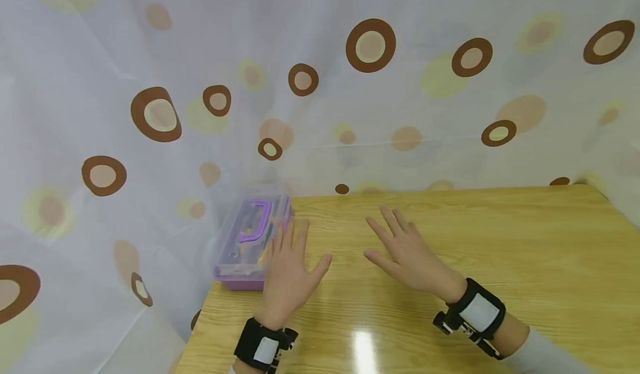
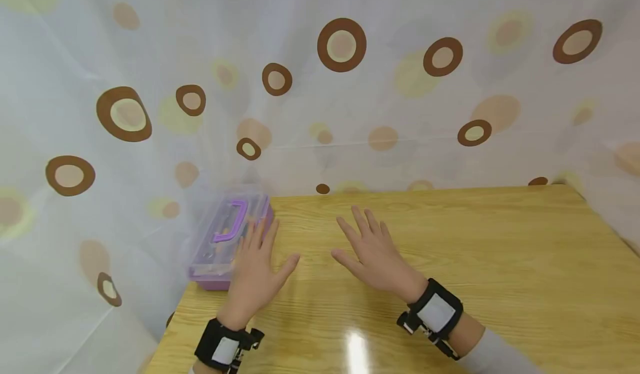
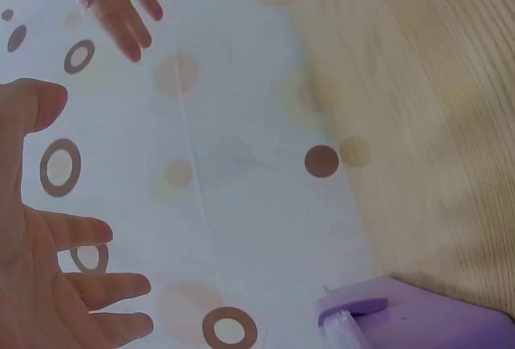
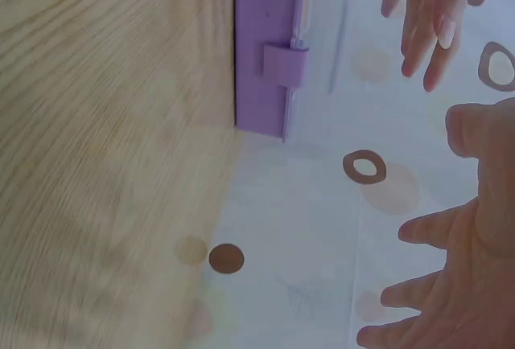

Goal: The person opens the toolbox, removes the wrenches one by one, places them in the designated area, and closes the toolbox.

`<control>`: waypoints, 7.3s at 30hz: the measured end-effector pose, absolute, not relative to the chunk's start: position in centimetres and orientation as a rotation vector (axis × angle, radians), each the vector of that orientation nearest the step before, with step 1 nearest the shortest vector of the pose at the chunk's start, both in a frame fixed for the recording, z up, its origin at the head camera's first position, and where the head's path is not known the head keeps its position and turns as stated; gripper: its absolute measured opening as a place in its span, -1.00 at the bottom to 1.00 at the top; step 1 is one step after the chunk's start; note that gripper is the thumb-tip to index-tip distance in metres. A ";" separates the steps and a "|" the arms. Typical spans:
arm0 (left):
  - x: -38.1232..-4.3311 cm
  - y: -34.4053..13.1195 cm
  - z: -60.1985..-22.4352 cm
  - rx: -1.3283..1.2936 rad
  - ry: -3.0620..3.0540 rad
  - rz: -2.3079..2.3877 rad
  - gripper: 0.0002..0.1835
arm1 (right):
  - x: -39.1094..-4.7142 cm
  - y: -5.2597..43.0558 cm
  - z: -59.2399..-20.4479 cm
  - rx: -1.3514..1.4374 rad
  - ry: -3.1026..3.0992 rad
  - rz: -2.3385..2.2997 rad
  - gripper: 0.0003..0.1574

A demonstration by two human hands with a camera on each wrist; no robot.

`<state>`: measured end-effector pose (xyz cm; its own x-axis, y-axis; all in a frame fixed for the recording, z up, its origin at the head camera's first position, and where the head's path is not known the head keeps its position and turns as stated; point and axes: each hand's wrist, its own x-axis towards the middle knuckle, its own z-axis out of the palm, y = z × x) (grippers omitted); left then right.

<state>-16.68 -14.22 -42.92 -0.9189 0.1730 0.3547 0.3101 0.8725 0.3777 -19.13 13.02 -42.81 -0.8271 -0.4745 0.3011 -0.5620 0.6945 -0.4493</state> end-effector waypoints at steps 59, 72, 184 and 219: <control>-21.1 -32.9 -43.7 0.015 -2.627 -1.343 -0.20 | -23.9 -10.3 -46.9 0.561 -2.285 2.309 0.15; -24.0 -34.3 -44.3 0.081 -2.670 -1.671 -0.18 | -24.8 -12.3 -47.1 0.323 -2.333 2.287 0.41; -23.4 -25.9 -46.7 0.245 -2.590 -1.762 -0.03 | -24.1 -6.1 -49.7 0.147 -2.262 2.525 0.39; -22.6 -21.9 -46.8 0.136 -2.554 -1.861 0.02 | -22.6 -1.5 -50.1 0.182 -2.322 2.471 0.34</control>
<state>-22.59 -21.86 -46.79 -0.9960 -0.0568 -0.0684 -0.0825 0.3042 0.9490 -22.64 -1.53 -50.09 -0.9624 -0.2546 -0.0950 0.1106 -0.0479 -0.9927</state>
